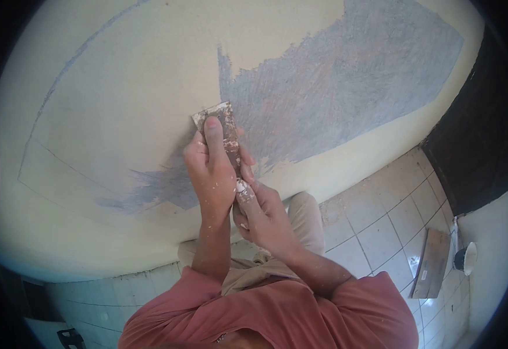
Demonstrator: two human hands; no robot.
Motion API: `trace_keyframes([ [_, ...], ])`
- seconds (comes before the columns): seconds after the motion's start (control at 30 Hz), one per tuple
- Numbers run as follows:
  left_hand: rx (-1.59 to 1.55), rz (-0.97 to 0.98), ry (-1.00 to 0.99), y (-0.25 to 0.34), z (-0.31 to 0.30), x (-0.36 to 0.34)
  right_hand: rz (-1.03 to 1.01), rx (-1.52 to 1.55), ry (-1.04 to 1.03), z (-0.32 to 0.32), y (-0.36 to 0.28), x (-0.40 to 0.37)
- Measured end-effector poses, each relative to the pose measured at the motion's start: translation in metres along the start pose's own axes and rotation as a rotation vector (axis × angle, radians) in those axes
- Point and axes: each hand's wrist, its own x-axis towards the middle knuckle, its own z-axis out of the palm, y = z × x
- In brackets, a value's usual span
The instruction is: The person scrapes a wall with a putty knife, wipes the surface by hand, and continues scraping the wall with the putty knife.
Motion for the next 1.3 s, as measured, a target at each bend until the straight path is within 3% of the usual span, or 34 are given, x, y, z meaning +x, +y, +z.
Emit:
trace_keyframes([
  [0.27,-0.022,0.02,-0.005,0.017,0.005,0.001,-0.011,-0.003,0.003,0.006,-0.013,0.001],
  [0.33,0.014,0.024,-0.002,-0.007,-0.002,-0.003,0.03,0.001,0.016,0.0,-0.005,-0.004],
  [0.53,-0.053,-0.073,-0.05,0.005,0.01,-0.004,-0.016,0.076,-0.13,-0.018,-0.011,0.003],
  [0.73,-0.019,-0.116,-0.198,-0.016,0.005,-0.009,-0.017,0.299,-0.003,-0.023,0.002,-0.014],
  [0.87,-0.042,-0.148,-0.153,-0.015,0.011,-0.01,-0.022,0.226,-0.075,-0.038,-0.001,-0.013],
  [0.97,-0.267,-0.243,-0.169,-0.022,0.02,-0.007,-0.007,0.214,-0.06,-0.039,-0.002,-0.01],
  [1.3,-0.125,-0.133,-0.167,-0.008,0.016,-0.005,-0.021,0.09,-0.009,-0.022,-0.012,-0.01],
])
